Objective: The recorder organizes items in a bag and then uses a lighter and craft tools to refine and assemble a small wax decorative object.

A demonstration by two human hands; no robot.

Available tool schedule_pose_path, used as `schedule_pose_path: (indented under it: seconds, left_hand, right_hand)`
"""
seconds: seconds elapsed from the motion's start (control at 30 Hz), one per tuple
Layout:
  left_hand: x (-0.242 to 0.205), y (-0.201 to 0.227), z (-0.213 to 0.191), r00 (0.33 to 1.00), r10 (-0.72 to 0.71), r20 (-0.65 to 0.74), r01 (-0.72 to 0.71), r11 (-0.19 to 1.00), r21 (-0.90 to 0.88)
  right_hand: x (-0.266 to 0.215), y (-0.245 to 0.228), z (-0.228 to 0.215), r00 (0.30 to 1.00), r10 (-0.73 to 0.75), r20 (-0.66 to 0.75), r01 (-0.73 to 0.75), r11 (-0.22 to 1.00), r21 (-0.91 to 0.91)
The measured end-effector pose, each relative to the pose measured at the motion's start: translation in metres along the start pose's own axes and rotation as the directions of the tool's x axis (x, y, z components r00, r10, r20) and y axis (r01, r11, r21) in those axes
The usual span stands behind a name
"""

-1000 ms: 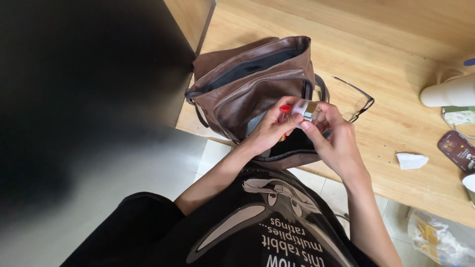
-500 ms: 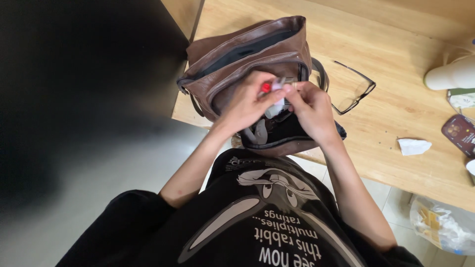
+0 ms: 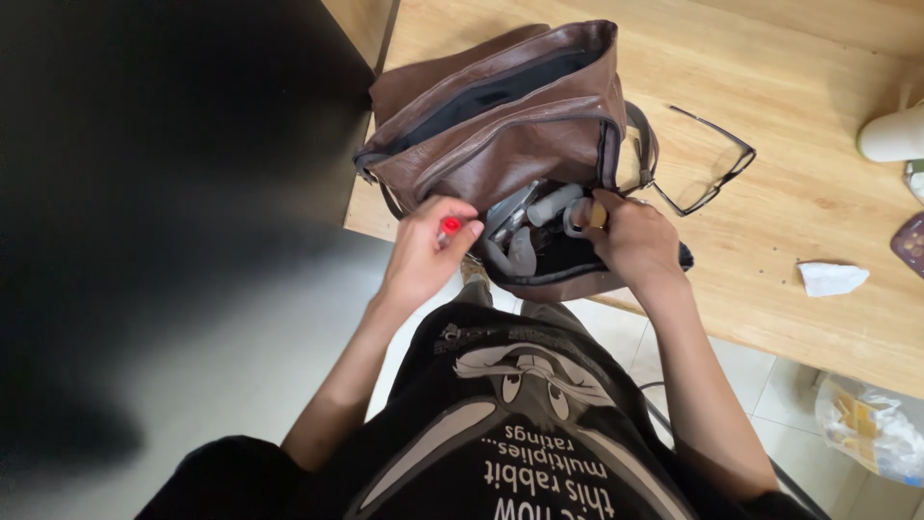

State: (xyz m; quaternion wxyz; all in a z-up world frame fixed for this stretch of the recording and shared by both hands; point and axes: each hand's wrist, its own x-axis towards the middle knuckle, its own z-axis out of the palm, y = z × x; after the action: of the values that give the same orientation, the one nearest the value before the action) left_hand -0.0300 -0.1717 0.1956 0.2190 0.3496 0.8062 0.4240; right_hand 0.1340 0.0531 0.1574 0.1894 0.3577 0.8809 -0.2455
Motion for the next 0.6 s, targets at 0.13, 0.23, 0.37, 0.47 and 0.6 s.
schedule_pose_path:
  seconds: [0.13,0.23,0.37,0.47,0.6]
  left_hand:
    - [0.0,0.011,0.004,0.998,-0.027,0.052,0.033,0.992,-0.126]
    - [0.003,0.007,0.007,0.995,-0.03,0.096,0.046,0.984,-0.172]
    - [0.004,0.015,0.013,0.973,-0.09,0.214,0.163,0.921,-0.354]
    - [0.002,0.059,0.029,0.926,0.246,0.285,-0.167,0.947,-0.275]
    - [0.004,0.071,0.082,0.815,0.316,0.486,-0.44,0.883,0.164]
  right_hand:
    - [-0.011,0.01,-0.002,0.974,-0.071,-0.216,0.083,0.995,0.05]
    - [-0.031,0.0,-0.014,0.957,-0.042,-0.286,0.093,0.982,0.167]
    - [-0.061,0.004,-0.018,0.829,0.009,-0.559,0.209,0.922,0.325]
    - [-0.086,0.014,-0.02,0.766,0.082,-0.637,0.207,0.908,0.365]
    - [-0.122,0.037,-0.017,0.738,0.226,-0.636,0.086,0.903,0.42]
